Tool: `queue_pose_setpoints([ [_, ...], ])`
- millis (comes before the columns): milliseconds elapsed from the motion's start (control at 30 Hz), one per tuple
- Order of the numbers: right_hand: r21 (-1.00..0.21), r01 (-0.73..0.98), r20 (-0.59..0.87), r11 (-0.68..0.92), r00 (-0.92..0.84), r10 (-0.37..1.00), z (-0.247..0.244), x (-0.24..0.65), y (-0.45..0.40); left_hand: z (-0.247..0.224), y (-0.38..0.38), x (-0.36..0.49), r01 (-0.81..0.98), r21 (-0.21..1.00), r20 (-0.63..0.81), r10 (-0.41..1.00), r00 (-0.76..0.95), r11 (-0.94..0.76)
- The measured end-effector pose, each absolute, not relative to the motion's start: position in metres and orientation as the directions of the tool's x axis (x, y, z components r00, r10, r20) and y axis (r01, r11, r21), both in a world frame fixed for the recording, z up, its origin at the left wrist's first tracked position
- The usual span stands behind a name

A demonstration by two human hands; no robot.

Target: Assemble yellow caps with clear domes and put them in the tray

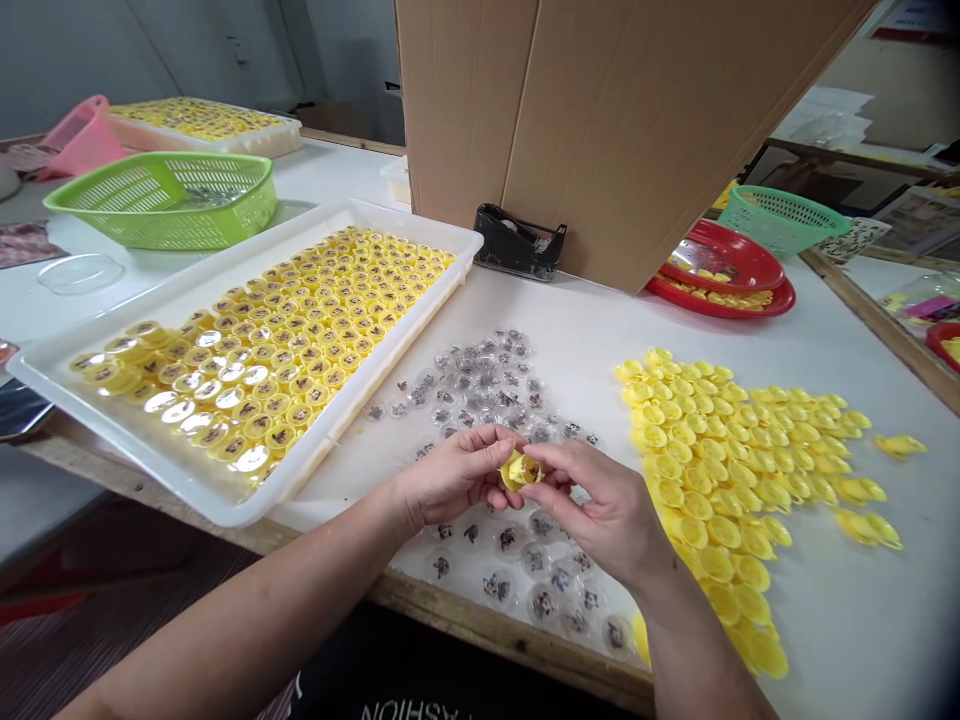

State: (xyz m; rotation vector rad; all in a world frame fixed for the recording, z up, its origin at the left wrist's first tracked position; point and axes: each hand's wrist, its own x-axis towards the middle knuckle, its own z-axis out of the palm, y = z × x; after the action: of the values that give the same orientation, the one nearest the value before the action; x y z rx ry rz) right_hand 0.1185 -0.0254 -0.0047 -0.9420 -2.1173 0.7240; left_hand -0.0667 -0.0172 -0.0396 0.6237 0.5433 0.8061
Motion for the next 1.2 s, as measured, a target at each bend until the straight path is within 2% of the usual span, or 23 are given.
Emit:
queue_pose_setpoints([
  [133, -0.682, 0.428, 0.364, 0.593, -0.504, 0.783, -0.005, 0.119, -0.025, -0.042, -0.017, -0.067, -0.48, 0.688, -0.221, 0.787, 0.576, 0.544],
  [333, -0.721, 0.406, 0.331, 0.562, -0.511, 0.794, -0.003, 0.118, -0.027, -0.045, -0.016, -0.067, -0.475, 0.681, -0.223, 0.776, 0.59, 0.557],
  [633, -0.711, 0.467, 0.345, 0.526, -0.42, 0.839, -0.001, 0.116, -0.029, -0.041, -0.015, -0.067, -0.497, 0.667, -0.215, 0.782, 0.586, 0.556],
  [767, -0.695, 0.4, 0.4, 0.598, -0.476, 0.783, 0.0, 0.117, -0.026, -0.04, -0.015, -0.067, -0.485, 0.669, -0.222, 0.774, 0.593, 0.563],
  [933, -0.758, 0.321, 0.375, 0.568, -0.499, 0.781, 0.004, 0.119, -0.025, -0.042, -0.017, -0.066, -0.477, 0.68, -0.213, 0.772, 0.599, 0.557],
  [1200, -0.754, 0.383, 0.329, 0.534, -0.484, 0.811, 0.005, 0.115, -0.026, -0.042, -0.018, -0.066, -0.474, 0.682, -0.211, 0.771, 0.601, 0.557],
])
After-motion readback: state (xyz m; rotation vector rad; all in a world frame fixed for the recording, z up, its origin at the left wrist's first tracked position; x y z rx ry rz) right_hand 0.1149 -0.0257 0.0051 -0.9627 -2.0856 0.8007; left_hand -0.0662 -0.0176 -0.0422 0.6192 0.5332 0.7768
